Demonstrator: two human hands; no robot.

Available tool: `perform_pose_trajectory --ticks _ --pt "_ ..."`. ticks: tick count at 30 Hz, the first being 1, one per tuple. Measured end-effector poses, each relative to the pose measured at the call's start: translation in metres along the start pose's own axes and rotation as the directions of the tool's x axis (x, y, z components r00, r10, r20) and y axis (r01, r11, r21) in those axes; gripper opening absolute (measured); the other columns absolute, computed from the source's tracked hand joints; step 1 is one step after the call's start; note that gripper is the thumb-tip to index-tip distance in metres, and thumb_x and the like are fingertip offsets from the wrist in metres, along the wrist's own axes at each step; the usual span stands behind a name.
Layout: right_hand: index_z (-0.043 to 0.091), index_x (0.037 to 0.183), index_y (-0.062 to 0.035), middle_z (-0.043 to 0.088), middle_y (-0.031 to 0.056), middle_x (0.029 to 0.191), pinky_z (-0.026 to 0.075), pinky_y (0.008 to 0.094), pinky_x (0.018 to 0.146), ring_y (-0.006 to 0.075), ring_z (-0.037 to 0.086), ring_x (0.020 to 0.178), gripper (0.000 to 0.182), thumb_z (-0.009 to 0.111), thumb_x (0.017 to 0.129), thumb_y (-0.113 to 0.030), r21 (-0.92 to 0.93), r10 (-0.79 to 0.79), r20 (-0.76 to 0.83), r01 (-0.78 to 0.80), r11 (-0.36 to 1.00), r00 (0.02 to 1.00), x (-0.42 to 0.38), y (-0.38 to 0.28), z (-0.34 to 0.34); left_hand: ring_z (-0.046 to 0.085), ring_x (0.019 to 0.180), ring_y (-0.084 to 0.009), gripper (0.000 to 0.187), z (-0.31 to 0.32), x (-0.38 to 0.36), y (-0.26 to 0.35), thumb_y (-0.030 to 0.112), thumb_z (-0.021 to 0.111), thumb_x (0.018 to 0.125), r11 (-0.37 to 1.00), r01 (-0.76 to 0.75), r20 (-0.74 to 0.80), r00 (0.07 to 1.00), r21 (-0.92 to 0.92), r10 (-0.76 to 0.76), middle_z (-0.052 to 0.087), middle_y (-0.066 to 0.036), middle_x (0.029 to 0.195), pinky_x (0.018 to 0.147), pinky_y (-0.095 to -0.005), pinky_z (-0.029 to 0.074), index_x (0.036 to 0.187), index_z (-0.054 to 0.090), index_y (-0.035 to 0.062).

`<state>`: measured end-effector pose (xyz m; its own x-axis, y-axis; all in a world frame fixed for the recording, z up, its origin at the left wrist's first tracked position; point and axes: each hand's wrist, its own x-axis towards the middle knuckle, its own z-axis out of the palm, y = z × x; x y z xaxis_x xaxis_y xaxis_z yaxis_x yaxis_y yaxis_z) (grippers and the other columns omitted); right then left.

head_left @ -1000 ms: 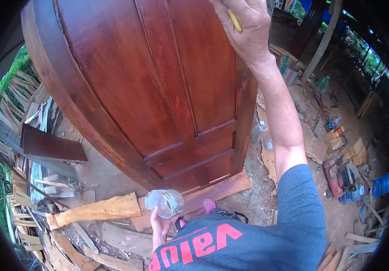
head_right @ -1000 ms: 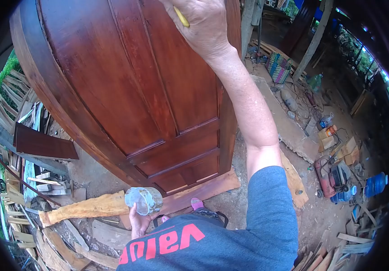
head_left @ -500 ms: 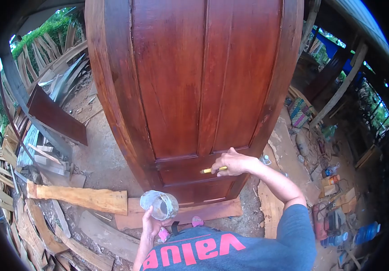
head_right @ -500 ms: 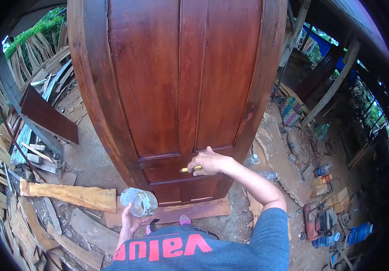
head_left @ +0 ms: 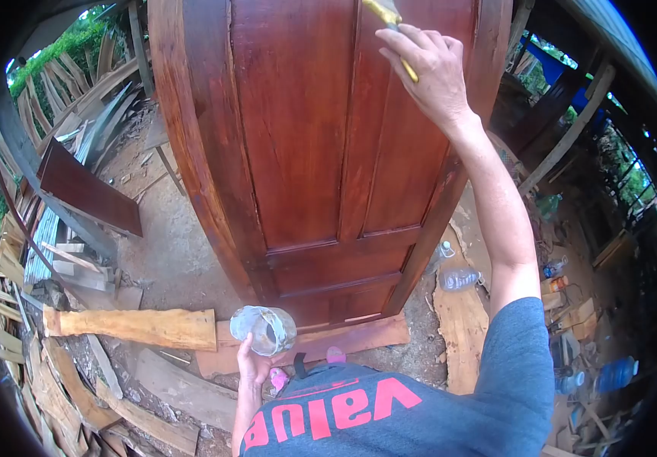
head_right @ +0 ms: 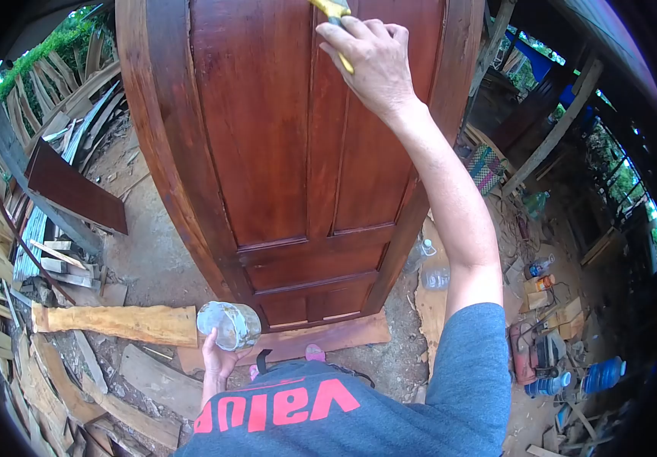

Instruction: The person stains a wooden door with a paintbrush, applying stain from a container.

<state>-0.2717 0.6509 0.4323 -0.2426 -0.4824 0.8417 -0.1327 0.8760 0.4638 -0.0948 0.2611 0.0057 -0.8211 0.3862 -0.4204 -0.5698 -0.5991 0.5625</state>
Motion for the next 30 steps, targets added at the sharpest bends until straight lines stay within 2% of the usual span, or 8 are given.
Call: perform_pose_trajectory --ticks 5,11,15,19,21,22,25,30 --pt "0.068 0.104 -0.0172 0.064 0.0012 0.092 0.035 0.0474 0.094 0.0218 0.058 0.093 0.018 0.069 0.087 -0.019 0.387 -0.129 0.621 -0.160 0.908 0.773 -0.145 -0.120 -0.010 0.047 0.132 -0.0358 0.076 -0.009 -0.012 0.010 0.054 0.065 0.084 0.998 -0.050 -0.043 0.998 -0.032 0.048 0.048 -0.010 0.146 0.098 -0.0649 0.039 0.147 0.039 0.0198" --pt "0.071 0.110 -0.0195 0.072 0.0025 0.099 0.035 0.0450 0.092 0.0242 0.062 0.095 0.022 0.071 0.089 -0.026 0.433 -0.447 0.888 -0.521 0.736 0.108 -0.241 -0.164 -0.002 0.048 0.132 -0.0354 0.078 -0.029 -0.013 0.018 0.054 0.064 0.085 0.999 -0.027 -0.034 0.999 -0.034 0.026 0.048 -0.010 0.146 0.099 -0.0648 0.041 0.148 0.036 0.0196" --pt "0.071 0.111 -0.0177 0.071 0.0017 0.099 0.035 0.0426 0.090 0.0227 0.060 0.095 0.021 0.070 0.090 -0.024 0.399 -0.235 0.875 -0.355 0.846 0.423 -0.125 -0.104 -0.007 0.047 0.133 -0.0362 0.078 -0.033 -0.007 0.022 0.054 0.064 0.085 0.999 -0.028 -0.043 0.999 -0.028 0.027 0.048 -0.011 0.146 0.100 -0.0670 0.039 0.149 0.036 0.0196" --pt "0.070 0.110 -0.0134 0.071 0.0049 0.102 0.047 0.0359 0.079 0.0217 0.065 0.093 0.020 0.070 0.091 -0.019 0.187 -0.109 0.220 0.067 0.980 0.969 0.011 -0.037 -0.022 0.047 0.133 -0.0366 0.078 -0.027 0.001 0.026 0.053 0.065 0.085 0.999 -0.035 -0.027 0.999 -0.019 0.035 0.047 -0.011 0.146 0.100 -0.0664 0.040 0.149 0.035 0.0196" --pt "0.073 0.101 -0.0113 0.071 0.0055 0.088 0.050 0.0369 0.064 0.0234 0.067 0.074 0.016 0.074 0.087 -0.018 0.186 0.112 0.030 -0.116 0.976 0.993 0.038 0.007 -0.022 0.047 0.133 -0.0370 0.079 -0.022 0.002 0.027 0.054 0.065 0.085 0.998 -0.047 -0.010 0.999 -0.035 0.046 0.046 -0.011 0.147 0.100 -0.0656 0.040 0.149 0.035 0.0196" --pt "0.070 0.109 -0.0069 0.069 0.0130 0.105 0.049 0.0393 0.077 0.0307 0.065 0.089 0.025 0.071 0.084 -0.005 0.170 0.030 -0.284 0.020 0.985 0.958 0.079 -0.029 -0.037 0.047 0.133 -0.0370 0.079 -0.022 0.002 0.027 0.054 0.065 0.085 0.998 -0.049 -0.009 0.999 -0.034 0.049 0.046 -0.011 0.147 0.100 -0.0656 0.040 0.149 0.035 0.0196" --pt "0.070 0.107 -0.0062 0.069 0.0125 0.104 0.049 0.0395 0.076 0.0305 0.065 0.089 0.023 0.071 0.085 -0.005 0.008 -0.002 -0.436 0.006 1.000 0.900 0.076 -0.063 -0.023 0.046 0.133 -0.0375 0.079 -0.025 0.003 0.027 0.054 0.065 0.085 0.998 -0.034 0.016 0.999 -0.056 0.035 0.046 -0.012 0.147 0.100 -0.0652 0.040 0.149 0.035 0.0198" --pt "0.064 0.108 -0.0212 0.062 0.0014 0.104 0.032 0.0539 0.097 0.0214 0.055 0.105 0.028 0.066 0.082 -0.011 0.251 -0.074 0.333 -0.013 0.968 0.940 -0.067 -0.194 0.019 0.049 0.132 -0.0369 0.074 -0.035 -0.010 0.032 0.048 0.060 0.089 0.993 -0.066 -0.003 0.998 -0.095 0.066 0.048 -0.013 0.145 0.102 -0.0636 0.043 0.149 0.035 0.0117"
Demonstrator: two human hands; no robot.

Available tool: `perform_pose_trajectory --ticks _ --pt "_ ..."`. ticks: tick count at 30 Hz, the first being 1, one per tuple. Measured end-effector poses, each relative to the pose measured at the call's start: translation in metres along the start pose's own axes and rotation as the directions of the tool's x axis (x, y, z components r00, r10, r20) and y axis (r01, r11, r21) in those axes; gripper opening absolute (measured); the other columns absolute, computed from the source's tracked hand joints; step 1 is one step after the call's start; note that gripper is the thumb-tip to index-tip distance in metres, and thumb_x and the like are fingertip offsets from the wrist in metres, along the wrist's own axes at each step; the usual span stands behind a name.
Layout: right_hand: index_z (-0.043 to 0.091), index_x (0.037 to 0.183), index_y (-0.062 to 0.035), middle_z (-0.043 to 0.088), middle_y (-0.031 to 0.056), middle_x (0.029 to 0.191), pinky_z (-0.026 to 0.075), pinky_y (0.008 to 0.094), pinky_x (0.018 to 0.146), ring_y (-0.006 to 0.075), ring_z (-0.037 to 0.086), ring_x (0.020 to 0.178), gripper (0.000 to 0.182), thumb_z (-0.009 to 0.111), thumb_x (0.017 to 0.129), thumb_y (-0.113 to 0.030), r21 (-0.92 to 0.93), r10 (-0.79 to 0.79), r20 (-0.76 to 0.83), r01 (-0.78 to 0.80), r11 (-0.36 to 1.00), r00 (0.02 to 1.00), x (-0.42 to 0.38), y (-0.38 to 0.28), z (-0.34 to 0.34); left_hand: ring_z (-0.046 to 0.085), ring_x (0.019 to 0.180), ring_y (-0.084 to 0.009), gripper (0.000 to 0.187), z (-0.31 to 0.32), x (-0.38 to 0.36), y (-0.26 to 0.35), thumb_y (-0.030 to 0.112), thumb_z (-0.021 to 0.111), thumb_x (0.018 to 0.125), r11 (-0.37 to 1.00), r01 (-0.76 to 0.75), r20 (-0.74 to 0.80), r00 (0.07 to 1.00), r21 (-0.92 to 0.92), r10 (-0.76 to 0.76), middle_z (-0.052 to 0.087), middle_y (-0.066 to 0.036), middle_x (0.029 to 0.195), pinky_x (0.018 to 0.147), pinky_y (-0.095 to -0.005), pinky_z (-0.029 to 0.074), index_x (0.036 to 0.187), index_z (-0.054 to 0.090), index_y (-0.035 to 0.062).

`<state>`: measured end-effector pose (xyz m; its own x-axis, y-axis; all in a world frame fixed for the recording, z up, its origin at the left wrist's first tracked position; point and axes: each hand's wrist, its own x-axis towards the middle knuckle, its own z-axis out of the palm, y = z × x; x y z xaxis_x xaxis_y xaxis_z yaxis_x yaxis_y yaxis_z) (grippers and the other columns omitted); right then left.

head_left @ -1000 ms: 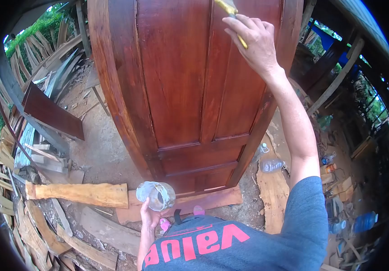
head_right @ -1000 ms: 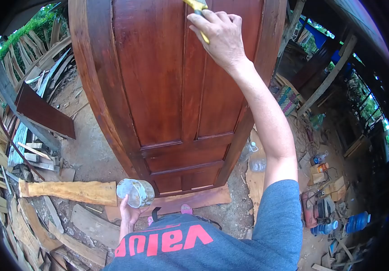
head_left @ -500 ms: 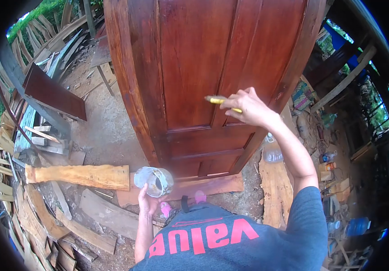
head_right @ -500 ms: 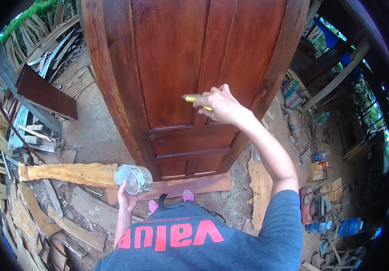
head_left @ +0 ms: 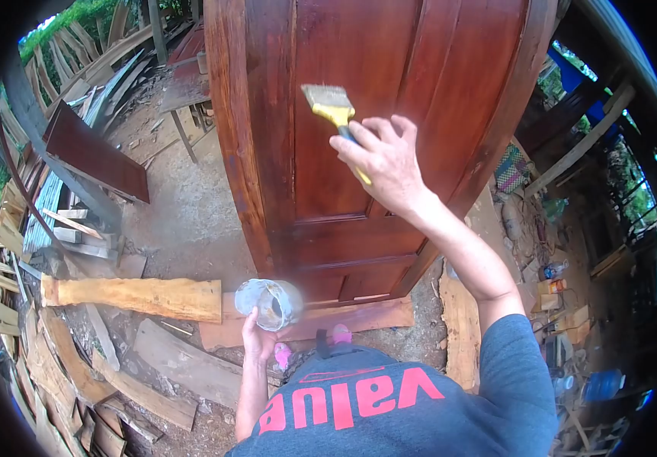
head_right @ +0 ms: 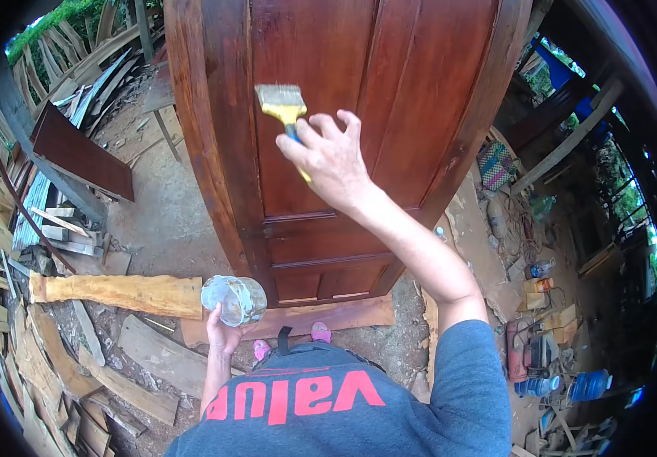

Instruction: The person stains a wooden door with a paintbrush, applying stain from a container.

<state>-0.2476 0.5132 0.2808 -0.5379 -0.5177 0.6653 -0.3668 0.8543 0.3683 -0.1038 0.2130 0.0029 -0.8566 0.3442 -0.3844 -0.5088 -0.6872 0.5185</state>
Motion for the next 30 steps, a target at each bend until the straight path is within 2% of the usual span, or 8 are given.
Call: perform_pose_trajectory --ticks 4,9,14,17,19,21,25,30 --pt "0.067 0.101 -0.0137 0.063 0.0065 0.092 0.032 0.0592 0.098 0.0262 0.055 0.097 0.015 0.065 0.086 -0.014 0.346 -0.025 0.480 -0.164 0.924 0.877 -0.108 -0.084 0.049 0.049 0.132 -0.0369 0.074 -0.018 -0.013 0.008 0.048 0.060 0.090 0.999 -0.025 -0.041 0.999 -0.036 0.024 0.048 -0.014 0.145 0.102 -0.0643 0.042 0.149 0.035 0.0116" --pt "0.073 0.109 -0.0200 0.072 0.0036 0.107 0.034 0.0483 0.090 0.0260 0.059 0.094 0.021 0.070 0.089 -0.024 0.382 -0.190 0.872 -0.386 0.840 0.451 -0.121 -0.074 0.067 0.048 0.132 -0.0354 0.077 -0.059 -0.017 0.009 0.055 0.063 0.085 1.000 0.018 -0.110 0.994 -0.003 -0.018 0.049 -0.012 0.145 0.100 -0.0631 0.040 0.148 0.038 0.0174" --pt "0.071 0.109 -0.0196 0.070 0.0007 0.100 0.036 0.0428 0.087 0.0222 0.059 0.093 0.020 0.070 0.090 -0.025 0.181 0.067 0.261 -0.117 0.976 0.963 0.029 0.019 -0.012 0.047 0.133 -0.0352 0.079 -0.064 -0.014 0.013 0.056 0.063 0.084 0.999 0.032 -0.098 0.995 0.025 -0.029 0.047 -0.011 0.146 0.101 -0.0623 0.040 0.148 0.038 0.0174" --pt "0.069 0.117 -0.0208 0.069 -0.0012 0.113 0.037 0.0389 0.089 0.0188 0.061 0.100 0.025 0.068 0.092 -0.023 -0.104 0.151 -0.182 -0.172 0.980 0.972 0.108 0.071 -0.057 0.046 0.133 -0.0355 0.079 -0.051 -0.007 0.014 0.055 0.064 0.084 1.000 0.023 -0.077 0.997 0.016 -0.022 0.046 -0.011 0.147 0.101 -0.0635 0.039 0.149 0.036 0.0188" --pt "0.070 0.108 -0.0064 0.070 0.0113 0.104 0.049 0.0392 0.075 0.0301 0.065 0.087 0.024 0.071 0.084 -0.004 -0.018 0.002 -0.627 -0.017 1.000 0.779 0.147 0.056 -0.084 0.046 0.134 -0.0358 0.079 -0.045 -0.003 0.014 0.054 0.065 0.084 1.000 0.019 -0.057 0.998 0.005 -0.019 0.046 -0.011 0.147 0.100 -0.0642 0.039 0.149 0.036 0.0196" --pt "0.070 0.109 -0.0081 0.069 0.0098 0.105 0.046 0.0396 0.078 0.0283 0.063 0.087 0.024 0.070 0.085 -0.007 -0.048 0.022 -0.654 -0.071 0.996 0.757 0.144 0.044 -0.069 0.046 0.133 -0.0362 0.079 -0.043 0.002 0.012 0.053 0.066 0.084 0.999 0.005 -0.032 0.999 -0.034 -0.006 0.046 -0.011 0.147 0.099 -0.0653 0.040 0.149 0.035 0.0208" --pt "0.066 0.106 -0.0196 0.065 -0.0015 0.095 0.035 0.0475 0.091 0.0203 0.059 0.097 0.020 0.071 0.086 -0.021 0.044 0.088 -0.107 -0.084 0.996 0.990 0.066 -0.037 0.013 0.047 0.132 -0.0358 0.079 -0.045 0.001 0.014 0.053 0.066 0.084 0.998 0.016 0.004 1.000 -0.061 -0.016 0.046 -0.011 0.147 0.099 -0.0634 0.042 0.149 0.035 0.0191" --pt "0.071 0.103 -0.0163 0.067 0.0040 0.101 0.033 0.0531 0.091 0.0258 0.055 0.090 0.017 0.069 0.086 -0.018 0.442 -0.068 0.597 -0.256 0.860 0.800 -0.082 -0.168 0.080 0.048 0.132 -0.0363 0.073 -0.070 -0.013 0.026 0.050 0.061 0.089 0.996 -0.006 -0.030 1.000 -0.095 0.003 0.047 -0.013 0.146 0.100 -0.0634 0.044 0.148 0.037 0.0125"
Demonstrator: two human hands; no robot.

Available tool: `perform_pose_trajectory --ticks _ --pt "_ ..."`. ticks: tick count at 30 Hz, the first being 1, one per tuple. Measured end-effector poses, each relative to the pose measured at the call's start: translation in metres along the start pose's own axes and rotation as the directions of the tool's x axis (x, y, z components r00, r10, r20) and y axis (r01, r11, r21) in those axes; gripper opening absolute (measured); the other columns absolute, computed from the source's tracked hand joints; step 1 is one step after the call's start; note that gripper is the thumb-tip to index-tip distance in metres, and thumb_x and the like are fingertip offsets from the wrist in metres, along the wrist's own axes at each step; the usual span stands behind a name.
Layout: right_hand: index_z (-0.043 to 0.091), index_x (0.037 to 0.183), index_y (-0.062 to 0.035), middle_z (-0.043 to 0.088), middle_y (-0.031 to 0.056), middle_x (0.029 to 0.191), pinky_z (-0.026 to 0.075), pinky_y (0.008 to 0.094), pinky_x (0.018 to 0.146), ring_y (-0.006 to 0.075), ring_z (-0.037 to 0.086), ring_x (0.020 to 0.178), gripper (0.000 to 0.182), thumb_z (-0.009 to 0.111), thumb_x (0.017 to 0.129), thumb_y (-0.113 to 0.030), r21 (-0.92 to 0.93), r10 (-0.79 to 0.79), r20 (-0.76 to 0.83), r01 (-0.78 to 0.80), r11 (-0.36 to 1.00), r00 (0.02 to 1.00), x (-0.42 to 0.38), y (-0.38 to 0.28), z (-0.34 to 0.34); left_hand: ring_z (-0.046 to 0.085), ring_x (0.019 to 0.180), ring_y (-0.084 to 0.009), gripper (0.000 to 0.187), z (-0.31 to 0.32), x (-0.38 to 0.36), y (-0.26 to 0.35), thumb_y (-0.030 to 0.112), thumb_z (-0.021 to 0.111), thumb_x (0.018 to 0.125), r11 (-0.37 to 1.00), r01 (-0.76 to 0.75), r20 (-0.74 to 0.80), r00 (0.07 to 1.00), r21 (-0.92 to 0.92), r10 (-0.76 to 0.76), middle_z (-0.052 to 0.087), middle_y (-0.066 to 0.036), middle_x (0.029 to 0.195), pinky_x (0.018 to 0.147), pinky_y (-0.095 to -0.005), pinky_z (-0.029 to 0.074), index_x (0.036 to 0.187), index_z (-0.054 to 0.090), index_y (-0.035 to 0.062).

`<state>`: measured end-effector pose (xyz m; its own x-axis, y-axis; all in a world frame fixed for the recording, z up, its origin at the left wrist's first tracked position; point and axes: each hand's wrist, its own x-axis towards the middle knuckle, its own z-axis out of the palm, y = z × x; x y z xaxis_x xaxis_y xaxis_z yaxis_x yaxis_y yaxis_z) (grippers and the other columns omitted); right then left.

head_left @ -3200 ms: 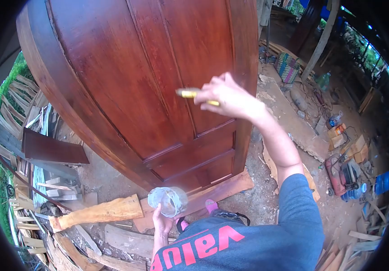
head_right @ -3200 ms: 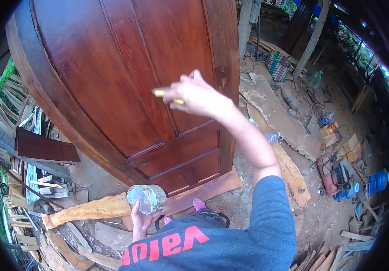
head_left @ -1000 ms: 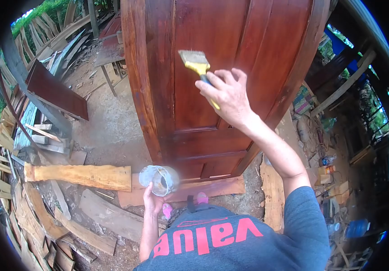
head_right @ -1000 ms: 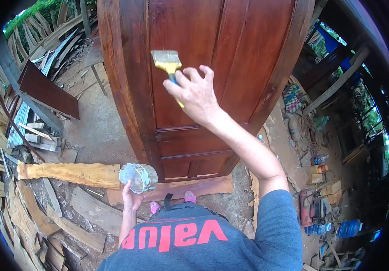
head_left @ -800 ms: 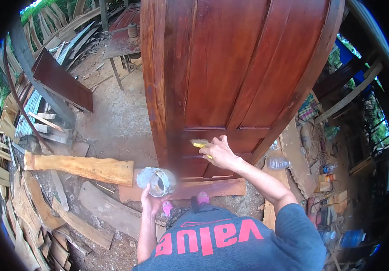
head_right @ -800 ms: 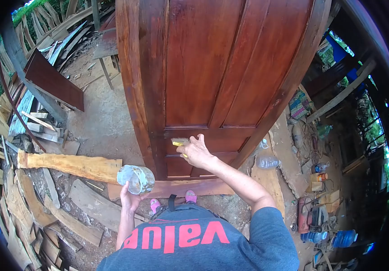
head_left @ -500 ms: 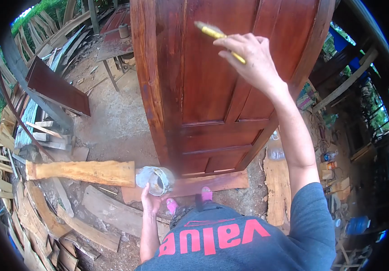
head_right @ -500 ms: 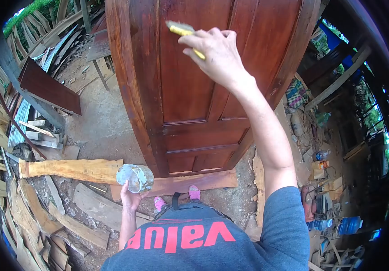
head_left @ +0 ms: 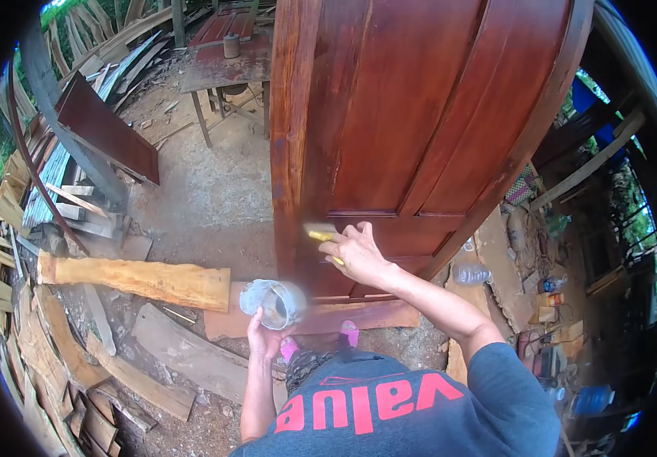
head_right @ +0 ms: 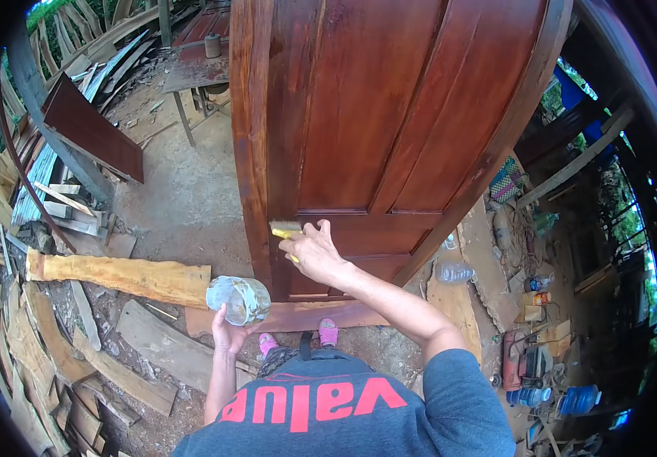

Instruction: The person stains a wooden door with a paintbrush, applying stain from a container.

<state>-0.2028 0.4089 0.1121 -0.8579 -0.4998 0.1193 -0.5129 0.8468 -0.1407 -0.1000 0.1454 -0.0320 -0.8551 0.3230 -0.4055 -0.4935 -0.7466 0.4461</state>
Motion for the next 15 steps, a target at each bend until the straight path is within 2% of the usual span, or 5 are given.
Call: perform_pose_trajectory --ticks 4,9,11,13,15 --pt "0.072 0.113 -0.0216 0.073 0.0050 0.096 0.034 0.0483 0.090 0.0236 0.063 0.104 0.025 0.072 0.090 -0.027 0.087 0.079 0.497 -0.140 0.986 0.864 0.017 0.004 -0.005 0.047 0.133 -0.0361 0.078 -0.032 -0.012 0.015 0.055 0.061 0.086 0.998 0.009 -0.077 0.997 0.061 -0.004 0.046 -0.012 0.147 0.101 -0.0634 0.040 0.149 0.036 0.0150" --pt "0.071 0.114 -0.0182 0.070 0.0037 0.091 0.036 0.0438 0.085 0.0237 0.061 0.091 0.023 0.069 0.091 -0.024 -0.143 -0.031 -0.195 0.003 0.990 0.980 0.097 0.015 -0.181 0.045 0.135 -0.0357 0.082 -0.059 -0.014 0.024 0.058 0.063 0.083 0.995 -0.010 -0.149 0.989 0.101 0.025 0.045 -0.011 0.149 0.102 -0.0637 0.036 0.149 0.036 0.0188" --pt "0.071 0.112 -0.0187 0.069 0.0020 0.088 0.036 0.0433 0.084 0.0214 0.060 0.089 0.021 0.068 0.093 -0.027 -0.371 -0.224 -0.552 0.004 0.928 0.803 0.125 0.018 -0.250 0.044 0.135 -0.0357 0.082 -0.055 -0.011 0.027 0.058 0.063 0.083 0.995 -0.017 -0.137 0.990 0.098 0.030 0.045 -0.011 0.148 0.102 -0.0645 0.036 0.149 0.035 0.0188" --pt "0.071 0.108 -0.0193 0.069 0.0013 0.089 0.036 0.0438 0.084 0.0207 0.061 0.089 0.017 0.067 0.092 -0.025 -0.310 -0.129 -0.740 -0.165 0.936 0.660 0.146 0.017 -0.299 0.043 0.136 -0.0356 0.081 -0.050 -0.007 0.028 0.057 0.064 0.083 0.998 -0.035 -0.119 0.992 0.059 0.042 0.045 -0.011 0.148 0.103 -0.0647 0.035 0.149 0.036 0.0187" --pt "0.069 0.110 -0.0101 0.068 0.0086 0.106 0.041 0.0395 0.081 0.0261 0.061 0.089 0.024 0.070 0.086 -0.011 -0.512 -0.425 -0.835 -0.211 0.833 0.349 0.150 -0.007 -0.323 0.043 0.136 -0.0356 0.081 -0.041 -0.002 0.027 0.056 0.064 0.083 0.998 -0.041 -0.107 0.993 0.051 0.046 0.045 -0.011 0.148 0.104 -0.0646 0.035 0.149 0.036 0.0185"
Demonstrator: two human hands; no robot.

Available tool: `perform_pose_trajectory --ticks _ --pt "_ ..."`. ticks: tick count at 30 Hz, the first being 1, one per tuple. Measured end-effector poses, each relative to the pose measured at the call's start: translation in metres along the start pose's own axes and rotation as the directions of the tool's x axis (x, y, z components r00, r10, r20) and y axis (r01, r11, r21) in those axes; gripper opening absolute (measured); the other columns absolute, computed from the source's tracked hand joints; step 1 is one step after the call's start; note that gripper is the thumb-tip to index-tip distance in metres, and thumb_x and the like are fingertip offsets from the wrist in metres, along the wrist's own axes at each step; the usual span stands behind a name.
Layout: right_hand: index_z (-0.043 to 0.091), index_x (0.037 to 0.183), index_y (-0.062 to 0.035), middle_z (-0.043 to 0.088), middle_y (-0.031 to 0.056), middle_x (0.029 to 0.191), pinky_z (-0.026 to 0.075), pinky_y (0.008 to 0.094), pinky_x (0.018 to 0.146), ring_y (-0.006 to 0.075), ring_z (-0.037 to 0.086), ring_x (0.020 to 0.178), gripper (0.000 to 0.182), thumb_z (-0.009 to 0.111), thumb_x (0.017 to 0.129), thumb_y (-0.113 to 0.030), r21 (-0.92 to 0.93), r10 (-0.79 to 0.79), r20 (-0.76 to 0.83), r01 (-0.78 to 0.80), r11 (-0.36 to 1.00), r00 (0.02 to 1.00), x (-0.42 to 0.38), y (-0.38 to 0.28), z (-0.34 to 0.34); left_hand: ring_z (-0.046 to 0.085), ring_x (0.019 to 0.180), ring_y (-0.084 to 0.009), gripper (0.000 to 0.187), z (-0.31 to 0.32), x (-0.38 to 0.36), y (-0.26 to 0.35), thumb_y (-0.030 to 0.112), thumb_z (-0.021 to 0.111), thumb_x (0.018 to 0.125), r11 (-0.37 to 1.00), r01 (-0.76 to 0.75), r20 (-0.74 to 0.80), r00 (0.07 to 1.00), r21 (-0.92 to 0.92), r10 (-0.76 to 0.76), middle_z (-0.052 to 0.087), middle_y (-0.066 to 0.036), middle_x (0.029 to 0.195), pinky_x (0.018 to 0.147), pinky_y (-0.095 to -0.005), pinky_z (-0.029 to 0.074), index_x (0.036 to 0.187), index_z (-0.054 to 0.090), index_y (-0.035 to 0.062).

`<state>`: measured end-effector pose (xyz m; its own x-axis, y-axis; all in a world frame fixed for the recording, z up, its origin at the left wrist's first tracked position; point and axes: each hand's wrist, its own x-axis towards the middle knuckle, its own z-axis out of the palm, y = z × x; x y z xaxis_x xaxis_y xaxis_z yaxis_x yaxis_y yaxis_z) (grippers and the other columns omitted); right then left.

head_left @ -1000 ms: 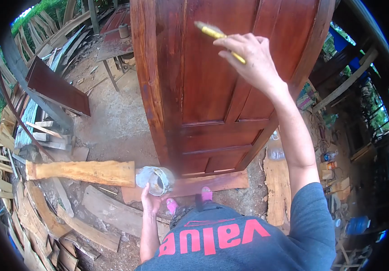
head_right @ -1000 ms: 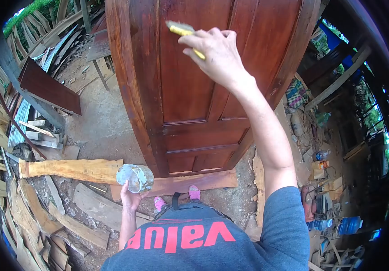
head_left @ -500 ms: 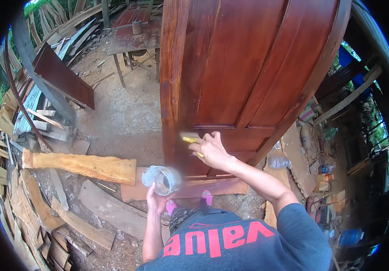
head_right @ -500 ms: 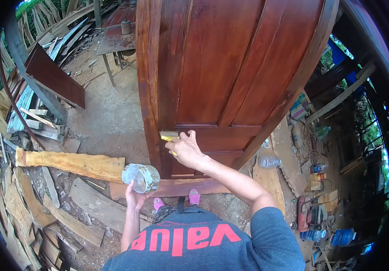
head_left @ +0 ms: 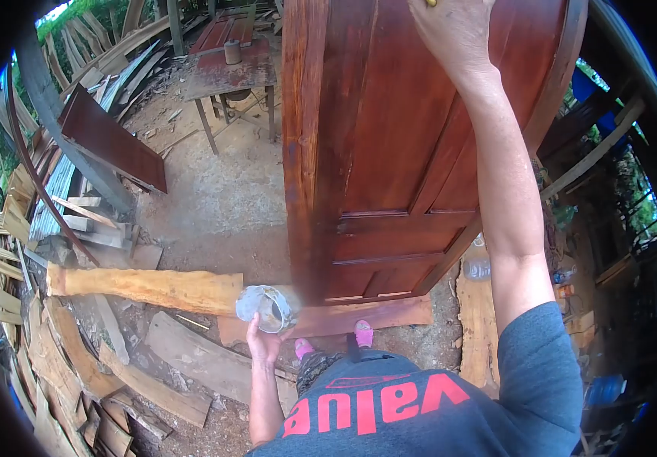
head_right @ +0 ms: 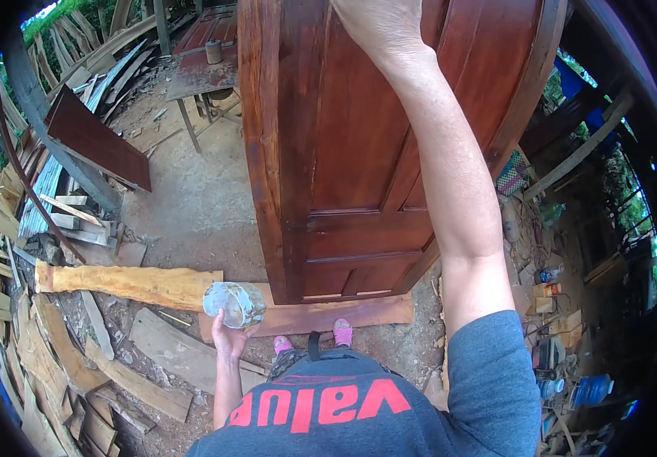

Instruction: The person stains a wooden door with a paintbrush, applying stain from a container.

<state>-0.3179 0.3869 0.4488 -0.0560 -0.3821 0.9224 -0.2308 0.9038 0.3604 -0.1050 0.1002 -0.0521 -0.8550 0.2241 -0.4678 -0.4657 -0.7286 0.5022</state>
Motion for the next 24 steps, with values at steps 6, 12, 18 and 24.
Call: perform_pose_trajectory --ticks 6,12,18,24 --pt "0.068 0.109 -0.0179 0.069 0.0002 0.104 0.035 0.0452 0.093 0.0223 0.058 0.097 0.021 0.070 0.088 -0.019 0.141 -0.011 0.616 -0.096 0.985 0.788 -0.132 -0.092 0.002 0.043 0.136 -0.0357 0.082 0.014 0.002 -0.002 0.056 0.065 0.082 0.999 0.000 0.053 0.999 -0.038 0.002 0.045 -0.011 0.147 0.106 -0.0643 0.034 0.149 0.037 0.0178" --pt "0.072 0.114 -0.0185 0.072 0.0066 0.105 0.034 0.0537 0.091 0.0280 0.061 0.100 0.025 0.069 0.090 -0.022 0.246 -0.287 0.958 -0.507 0.826 -0.003 -0.307 -0.186 -0.038 0.046 0.133 -0.0362 0.083 -0.015 -0.003 0.002 0.058 0.065 0.082 1.000 0.001 0.007 1.000 -0.016 -0.001 0.046 -0.012 0.147 0.104 -0.0632 0.037 0.149 0.036 0.0179" --pt "0.073 0.106 -0.0170 0.074 0.0072 0.094 0.036 0.0426 0.081 0.0255 0.068 0.090 0.018 0.069 0.090 -0.025 0.321 -0.212 0.944 -0.550 0.771 0.254 -0.189 -0.100 -0.007 0.044 0.134 -0.0380 0.085 -0.039 -0.006 0.008 0.059 0.064 0.081 0.999 0.039 -0.048 0.998 0.029 -0.038 0.045 -0.012 0.147 0.104 -0.0615 0.036 0.150 0.035 0.0183" --pt "0.070 0.110 -0.0181 0.072 0.0030 0.095 0.042 0.0418 0.074 0.0244 0.065 0.087 0.021 0.069 0.092 -0.029 0.147 0.194 0.328 -0.253 0.956 0.925 -0.015 -0.001 0.029 0.042 0.136 -0.0372 0.085 -0.022 0.003 0.007 0.058 0.065 0.081 0.999 0.028 -0.035 0.999 0.039 -0.026 0.043 -0.013 0.149 0.106 -0.0635 0.032 0.150 0.035 0.0185"
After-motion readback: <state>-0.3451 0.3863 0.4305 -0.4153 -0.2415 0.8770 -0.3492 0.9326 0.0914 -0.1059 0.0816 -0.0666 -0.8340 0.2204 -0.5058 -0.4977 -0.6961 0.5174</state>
